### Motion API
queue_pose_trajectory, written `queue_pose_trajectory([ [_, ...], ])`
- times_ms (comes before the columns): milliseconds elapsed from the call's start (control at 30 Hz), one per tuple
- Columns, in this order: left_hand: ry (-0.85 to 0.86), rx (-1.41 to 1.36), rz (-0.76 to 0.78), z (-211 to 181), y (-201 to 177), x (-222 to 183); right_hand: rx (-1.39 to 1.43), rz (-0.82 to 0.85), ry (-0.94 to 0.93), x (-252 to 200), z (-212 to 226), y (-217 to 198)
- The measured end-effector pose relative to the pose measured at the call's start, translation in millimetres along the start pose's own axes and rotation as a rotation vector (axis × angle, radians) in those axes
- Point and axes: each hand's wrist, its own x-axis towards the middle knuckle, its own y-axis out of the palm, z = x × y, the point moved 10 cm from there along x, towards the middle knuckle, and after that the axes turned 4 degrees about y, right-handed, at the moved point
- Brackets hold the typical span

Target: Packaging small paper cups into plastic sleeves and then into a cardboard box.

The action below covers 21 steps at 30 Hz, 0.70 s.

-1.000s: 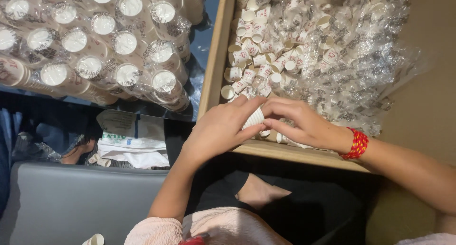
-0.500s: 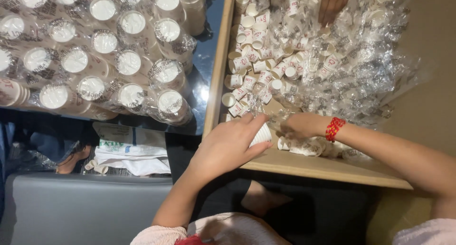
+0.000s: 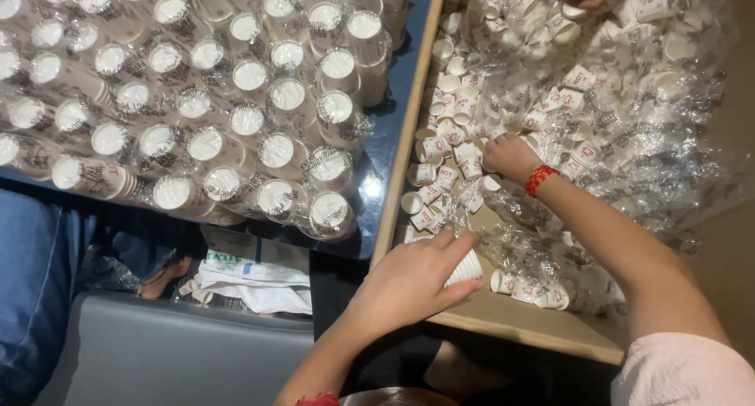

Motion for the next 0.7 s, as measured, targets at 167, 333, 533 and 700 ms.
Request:
queue_pose_trajectory([
  [167, -0.03, 0.015, 0.042, 2.7, 2.1, 1.3, 0.489, 0.082, 0.208, -41.4, -38.6, -88.2],
  [333, -0.028, -0.017, -0.071, 2.7, -8.3, 4.8, 1.5, -0.027, 0.321, -112.0, -44.1, -156.6],
  [533, -0.09, -0.012, -0.101, 9.2, -6.5, 5.1, 1.765, 0.054, 0.378, -184.2, -14.5, -222.2],
  [700, -0.075, 0.012, -0.002, 4.3, 0.8, 1.3, 1.69, -0.037, 0.233, -202.7, 9.2, -261.6],
])
